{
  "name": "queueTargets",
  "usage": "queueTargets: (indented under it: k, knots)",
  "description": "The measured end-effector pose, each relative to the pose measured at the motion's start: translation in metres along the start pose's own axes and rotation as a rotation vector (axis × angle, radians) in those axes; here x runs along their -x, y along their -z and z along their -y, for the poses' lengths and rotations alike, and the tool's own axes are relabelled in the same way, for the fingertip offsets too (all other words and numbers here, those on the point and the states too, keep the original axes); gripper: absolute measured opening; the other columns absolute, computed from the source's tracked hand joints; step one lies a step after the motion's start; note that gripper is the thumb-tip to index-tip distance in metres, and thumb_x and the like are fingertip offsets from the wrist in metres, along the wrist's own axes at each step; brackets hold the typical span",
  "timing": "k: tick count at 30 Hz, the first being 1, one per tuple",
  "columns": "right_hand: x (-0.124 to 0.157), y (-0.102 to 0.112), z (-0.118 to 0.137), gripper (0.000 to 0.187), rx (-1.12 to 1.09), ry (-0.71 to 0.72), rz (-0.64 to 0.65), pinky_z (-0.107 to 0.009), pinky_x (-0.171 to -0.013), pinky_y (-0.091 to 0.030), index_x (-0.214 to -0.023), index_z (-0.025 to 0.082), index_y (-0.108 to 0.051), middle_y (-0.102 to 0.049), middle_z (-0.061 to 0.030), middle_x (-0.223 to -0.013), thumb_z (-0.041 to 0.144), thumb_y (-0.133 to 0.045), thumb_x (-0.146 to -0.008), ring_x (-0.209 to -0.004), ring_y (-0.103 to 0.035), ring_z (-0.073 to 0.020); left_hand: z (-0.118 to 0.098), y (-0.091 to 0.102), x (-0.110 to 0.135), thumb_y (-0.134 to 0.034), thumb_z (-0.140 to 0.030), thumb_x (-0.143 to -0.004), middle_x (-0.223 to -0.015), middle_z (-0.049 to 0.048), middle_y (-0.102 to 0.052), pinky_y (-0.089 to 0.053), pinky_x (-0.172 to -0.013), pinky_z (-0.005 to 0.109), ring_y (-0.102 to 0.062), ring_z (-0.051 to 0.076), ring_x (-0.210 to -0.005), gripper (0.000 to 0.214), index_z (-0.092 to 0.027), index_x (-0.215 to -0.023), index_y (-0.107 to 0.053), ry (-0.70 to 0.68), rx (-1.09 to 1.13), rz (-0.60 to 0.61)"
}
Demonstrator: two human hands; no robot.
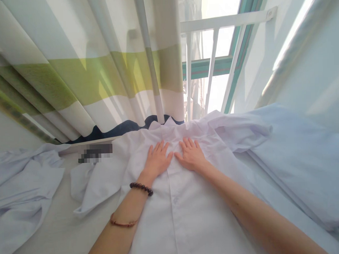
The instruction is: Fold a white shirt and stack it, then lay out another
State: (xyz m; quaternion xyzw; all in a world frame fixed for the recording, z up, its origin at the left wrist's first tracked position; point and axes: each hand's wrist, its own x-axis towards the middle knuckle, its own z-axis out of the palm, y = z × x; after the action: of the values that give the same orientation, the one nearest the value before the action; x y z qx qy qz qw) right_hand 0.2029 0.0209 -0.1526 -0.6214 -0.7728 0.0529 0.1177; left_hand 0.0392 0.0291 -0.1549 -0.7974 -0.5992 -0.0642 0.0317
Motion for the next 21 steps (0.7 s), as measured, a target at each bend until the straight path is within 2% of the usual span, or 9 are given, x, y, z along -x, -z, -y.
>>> queueTargets:
  k: [5, 9, 17, 19, 21]
  knots:
    - [0.003, -0.008, -0.002, 0.066, -0.022, 0.004, -0.032, -0.046, -0.116, -0.011, -0.146, 0.011, -0.036, -0.028, -0.0138, -0.156, 0.052, -0.026, -0.096, -0.145, -0.019, -0.0291, 0.005, -0.004, 0.001, -0.029, -0.045, -0.098, -0.155, 0.0096, -0.032, -0.014, -0.118, 0.050, -0.025, 0.024, -0.144, 0.055, -0.020, -0.146, -0.036, -0.007, 0.009, -0.002]
    - [0.001, -0.008, -0.003, 0.070, -0.014, 0.002, -0.030, -0.047, -0.115, -0.011, -0.146, 0.011, -0.037, -0.029, -0.0145, -0.156, 0.058, -0.024, -0.095, -0.144, -0.019, -0.0302, 0.007, -0.005, -0.002, -0.028, -0.050, -0.097, -0.156, 0.0105, -0.029, -0.016, -0.118, 0.050, -0.023, 0.025, -0.145, 0.059, -0.018, -0.147, -0.036, -0.003, 0.015, 0.011]
    - [0.002, -0.007, -0.001, 0.068, -0.020, 0.002, -0.031, -0.047, -0.115, -0.012, -0.147, 0.010, -0.036, -0.028, -0.0148, -0.156, 0.054, -0.026, -0.095, -0.144, -0.020, -0.0316, 0.003, -0.005, -0.002, -0.029, -0.048, -0.098, -0.156, 0.0111, -0.030, -0.017, -0.117, 0.049, -0.024, 0.026, -0.145, 0.058, -0.018, -0.146, -0.036, 0.012, 0.013, 0.021]
    - [0.001, -0.007, -0.001, 0.069, -0.025, 0.000, -0.021, -0.047, -0.116, -0.011, -0.147, 0.010, -0.036, -0.027, -0.0145, -0.156, 0.054, -0.026, -0.095, -0.144, -0.019, -0.0313, 0.006, 0.000, -0.004, -0.029, -0.048, -0.098, -0.156, 0.0112, -0.028, -0.017, -0.117, 0.050, -0.022, 0.026, -0.145, 0.058, -0.018, -0.147, -0.035, 0.005, 0.025, 0.048]
    - [0.001, -0.006, -0.002, 0.068, -0.031, -0.005, -0.008, -0.047, -0.116, -0.011, -0.147, 0.011, -0.035, -0.026, -0.0135, -0.157, 0.054, -0.027, -0.095, -0.145, -0.018, -0.0304, 0.014, 0.015, -0.004, -0.030, -0.049, -0.097, -0.155, 0.0083, -0.031, -0.020, -0.117, 0.048, -0.025, 0.025, -0.144, 0.055, -0.021, -0.144, -0.040, -0.049, 0.056, 0.137]
